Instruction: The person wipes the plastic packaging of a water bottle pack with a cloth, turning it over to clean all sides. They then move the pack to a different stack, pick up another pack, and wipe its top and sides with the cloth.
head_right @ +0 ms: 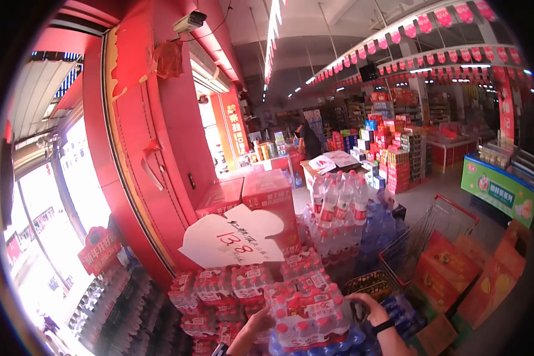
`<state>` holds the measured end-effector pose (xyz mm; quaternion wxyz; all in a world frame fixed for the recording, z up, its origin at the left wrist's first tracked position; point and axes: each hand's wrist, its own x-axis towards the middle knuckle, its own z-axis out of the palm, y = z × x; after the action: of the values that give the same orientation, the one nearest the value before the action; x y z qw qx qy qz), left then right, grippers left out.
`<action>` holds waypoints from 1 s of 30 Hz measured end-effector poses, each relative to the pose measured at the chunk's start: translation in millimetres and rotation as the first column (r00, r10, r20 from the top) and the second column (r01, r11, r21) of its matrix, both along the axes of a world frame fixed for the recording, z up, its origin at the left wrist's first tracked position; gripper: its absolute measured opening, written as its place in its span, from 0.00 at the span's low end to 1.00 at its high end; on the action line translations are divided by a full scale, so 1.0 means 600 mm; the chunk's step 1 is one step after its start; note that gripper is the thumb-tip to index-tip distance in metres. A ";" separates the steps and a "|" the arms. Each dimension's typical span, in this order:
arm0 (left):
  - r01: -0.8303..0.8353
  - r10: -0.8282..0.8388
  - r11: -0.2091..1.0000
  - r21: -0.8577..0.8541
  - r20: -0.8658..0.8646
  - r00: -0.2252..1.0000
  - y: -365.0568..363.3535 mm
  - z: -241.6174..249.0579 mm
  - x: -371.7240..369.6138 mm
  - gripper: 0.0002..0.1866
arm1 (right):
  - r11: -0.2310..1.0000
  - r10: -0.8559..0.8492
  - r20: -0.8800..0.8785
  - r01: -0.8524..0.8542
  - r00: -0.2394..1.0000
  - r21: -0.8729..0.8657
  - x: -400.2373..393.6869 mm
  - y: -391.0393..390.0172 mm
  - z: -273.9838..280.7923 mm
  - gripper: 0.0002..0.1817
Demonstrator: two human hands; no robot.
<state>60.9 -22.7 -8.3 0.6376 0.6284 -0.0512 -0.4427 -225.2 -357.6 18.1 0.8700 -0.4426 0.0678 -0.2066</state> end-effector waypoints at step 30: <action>0.087 -0.191 0.894 -0.439 -0.197 0.962 0.037 -0.027 -0.040 0.18 | -0.407 -0.666 0.353 0.077 0.658 -0.910 0.134 0.336 0.135 0.27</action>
<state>37.1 -0.5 -24.3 0.7274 0.4117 -0.1162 -0.5365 -144.8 -156.1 99.1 0.0194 -0.8975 0.2096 -0.3874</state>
